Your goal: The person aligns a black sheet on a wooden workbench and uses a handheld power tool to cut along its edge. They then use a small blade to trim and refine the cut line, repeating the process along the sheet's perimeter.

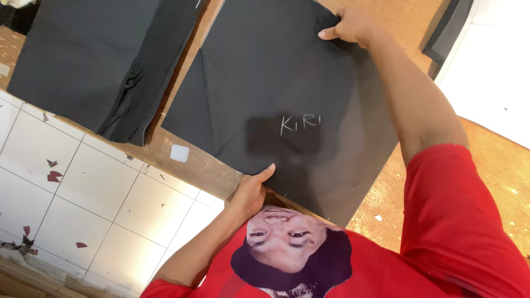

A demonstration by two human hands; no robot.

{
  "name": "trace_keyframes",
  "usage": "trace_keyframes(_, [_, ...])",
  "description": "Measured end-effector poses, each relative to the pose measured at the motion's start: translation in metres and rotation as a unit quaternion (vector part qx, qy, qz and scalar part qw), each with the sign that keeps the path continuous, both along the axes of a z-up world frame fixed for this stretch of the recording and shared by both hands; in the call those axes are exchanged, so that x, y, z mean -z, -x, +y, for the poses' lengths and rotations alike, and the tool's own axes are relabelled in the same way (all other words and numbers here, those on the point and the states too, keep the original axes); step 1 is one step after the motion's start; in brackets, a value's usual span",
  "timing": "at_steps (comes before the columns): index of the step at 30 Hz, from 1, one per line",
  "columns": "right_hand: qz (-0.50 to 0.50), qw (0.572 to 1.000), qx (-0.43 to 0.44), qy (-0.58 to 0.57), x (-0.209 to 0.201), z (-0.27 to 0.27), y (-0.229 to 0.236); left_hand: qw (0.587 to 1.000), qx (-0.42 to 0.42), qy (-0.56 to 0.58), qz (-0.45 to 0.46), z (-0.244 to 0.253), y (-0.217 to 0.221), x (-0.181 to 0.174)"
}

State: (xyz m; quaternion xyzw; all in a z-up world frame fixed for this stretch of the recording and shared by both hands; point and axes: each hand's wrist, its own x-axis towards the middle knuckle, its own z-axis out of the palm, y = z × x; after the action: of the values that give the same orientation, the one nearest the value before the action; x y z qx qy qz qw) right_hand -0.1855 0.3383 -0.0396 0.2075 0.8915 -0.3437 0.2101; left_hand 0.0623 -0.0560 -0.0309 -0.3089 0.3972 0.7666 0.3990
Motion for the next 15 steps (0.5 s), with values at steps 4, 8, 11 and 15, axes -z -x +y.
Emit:
trace_keyframes(4, [-0.004, 0.999, -0.027, -0.017, -0.021, -0.009, -0.012, 1.0, 0.004, 0.005, 0.011, -0.003, -0.004, 0.0])
trace_keyframes(8, [0.053, 0.993, 0.002, 0.102, -0.038, -0.016, -0.013, 0.993, -0.008, 0.029, 0.116, 0.011, 0.006, -0.018])
trace_keyframes(11, [0.038, 0.984, 0.096, 0.148, -0.032, -0.007, -0.025, 0.983, 0.0, 0.071, 0.166, 0.006, 0.002, -0.04])
trace_keyframes(15, [0.155, 0.905, 0.167, 0.359, -0.027, 0.028, -0.032, 0.967, -0.023, 0.104, 0.232, -0.005, 0.008, -0.073])
